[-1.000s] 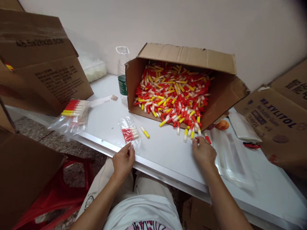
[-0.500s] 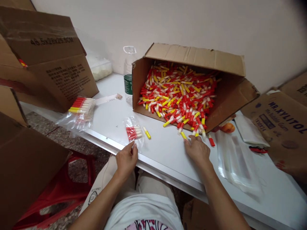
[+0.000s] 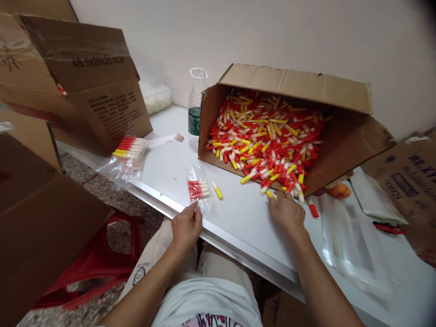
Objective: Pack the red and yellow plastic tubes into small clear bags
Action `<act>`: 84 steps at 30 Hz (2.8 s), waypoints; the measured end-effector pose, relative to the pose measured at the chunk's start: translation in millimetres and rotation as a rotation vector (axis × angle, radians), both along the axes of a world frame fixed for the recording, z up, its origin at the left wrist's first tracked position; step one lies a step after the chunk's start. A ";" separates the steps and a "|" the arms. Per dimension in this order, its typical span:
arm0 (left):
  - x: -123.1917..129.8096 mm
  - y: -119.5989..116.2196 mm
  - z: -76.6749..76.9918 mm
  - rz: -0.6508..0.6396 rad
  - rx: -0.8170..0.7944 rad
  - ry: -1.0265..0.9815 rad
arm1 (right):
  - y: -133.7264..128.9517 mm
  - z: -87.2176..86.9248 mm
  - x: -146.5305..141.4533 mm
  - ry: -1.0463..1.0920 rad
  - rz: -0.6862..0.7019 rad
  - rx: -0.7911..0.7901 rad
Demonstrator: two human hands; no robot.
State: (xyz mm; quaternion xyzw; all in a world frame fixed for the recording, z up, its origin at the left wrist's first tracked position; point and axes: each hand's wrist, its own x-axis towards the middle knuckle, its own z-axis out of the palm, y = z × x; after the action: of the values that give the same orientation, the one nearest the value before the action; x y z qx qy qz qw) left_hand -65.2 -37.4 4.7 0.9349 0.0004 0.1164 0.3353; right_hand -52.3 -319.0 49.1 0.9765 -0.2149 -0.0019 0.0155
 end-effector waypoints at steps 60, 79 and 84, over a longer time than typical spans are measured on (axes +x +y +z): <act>-11.9 -16.9 8.8 -0.156 0.131 0.099 | 144.4 -38.8 5.8 -0.552 0.931 -0.055; -9.9 -4.2 -15.8 -0.116 0.169 -0.185 | 160.5 -44.7 12.1 -0.243 0.861 0.138; -6.7 0.1 -16.7 -0.060 0.116 -0.110 | 150.9 -21.8 14.0 -0.083 0.799 0.366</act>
State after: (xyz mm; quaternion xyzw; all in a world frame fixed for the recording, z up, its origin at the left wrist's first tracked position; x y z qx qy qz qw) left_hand -71.9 -37.2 -12.0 0.9446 -0.0529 0.1572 0.2834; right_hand -38.3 -168.2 27.2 0.9689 0.1829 0.0053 -0.1666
